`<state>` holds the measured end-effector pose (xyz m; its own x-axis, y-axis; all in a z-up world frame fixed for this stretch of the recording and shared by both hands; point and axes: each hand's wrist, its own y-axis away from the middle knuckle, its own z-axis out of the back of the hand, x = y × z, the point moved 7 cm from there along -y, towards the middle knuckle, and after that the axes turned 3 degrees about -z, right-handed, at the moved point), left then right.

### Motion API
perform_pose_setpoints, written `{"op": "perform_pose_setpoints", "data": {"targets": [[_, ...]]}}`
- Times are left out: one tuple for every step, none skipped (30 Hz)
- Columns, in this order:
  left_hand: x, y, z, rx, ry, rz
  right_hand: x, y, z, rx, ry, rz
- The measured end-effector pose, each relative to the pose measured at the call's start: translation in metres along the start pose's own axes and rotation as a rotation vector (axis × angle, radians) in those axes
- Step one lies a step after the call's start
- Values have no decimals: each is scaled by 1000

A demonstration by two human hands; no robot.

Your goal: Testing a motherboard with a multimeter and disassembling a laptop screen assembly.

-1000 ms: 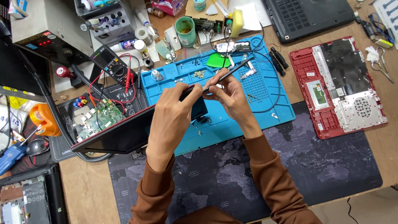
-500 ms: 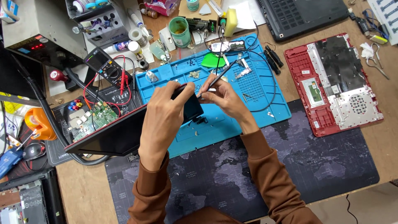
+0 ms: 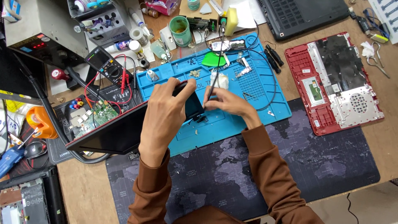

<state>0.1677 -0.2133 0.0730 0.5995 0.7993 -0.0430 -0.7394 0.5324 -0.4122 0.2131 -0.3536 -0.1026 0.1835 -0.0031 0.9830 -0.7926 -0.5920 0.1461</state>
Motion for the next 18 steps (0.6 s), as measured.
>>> {"op": "perform_pose_setpoints", "data": {"targets": [[0, 0, 0, 3, 3, -1, -4, 0, 0, -2, -2, -3], [0, 0, 0, 4, 3, -1, -7, 1, 1, -20, -32, 0], [1, -1, 1, 3, -1, 1, -10, -1, 3, -35, -59, 5], [0, -2, 0, 2, -2, 1, -5, 1, 3, -35, -58, 6], [1, -2, 0, -1, -6, 2, -1, 1, 2, -41, -57, -18], [2, -3, 0, -4, -10, 4, 2, 2, 2, -47, -55, -41], [3, -2, 0, -4, -9, 4, 0, 1, 2, -47, -55, -42], [3, -2, -1, -3, -2, 15, -2, 1, 3, -49, -54, -38], [4, -2, -1, -4, 5, 23, -5, 1, 5, -52, -52, -33], [5, -4, -3, -4, 6, 22, -5, 0, 8, -53, -51, -33], [5, -5, -2, -38, -22, 21, -7, -1, 7, -46, -74, -29], [5, -5, 0, -72, -49, 20, -8, -2, 7, -39, -97, -25], [8, -5, -2, -71, -54, 23, -8, -1, 6, -33, -98, -23], [11, -4, -3, -94, -34, 26, -7, 0, 6, -29, -113, -3], [14, -6, -4, -121, -12, 26, -4, 1, 7, -29, -125, 18], [16, -7, 5, -124, -15, 25, -6, -1, 10, -28, -123, 21], [18, -7, 15, -160, 43, 60, -8, -2, 14, -63, -211, 45], [21, -7, 25, -197, 102, 94, -10, -2, 18, -98, -300, 69]]}}
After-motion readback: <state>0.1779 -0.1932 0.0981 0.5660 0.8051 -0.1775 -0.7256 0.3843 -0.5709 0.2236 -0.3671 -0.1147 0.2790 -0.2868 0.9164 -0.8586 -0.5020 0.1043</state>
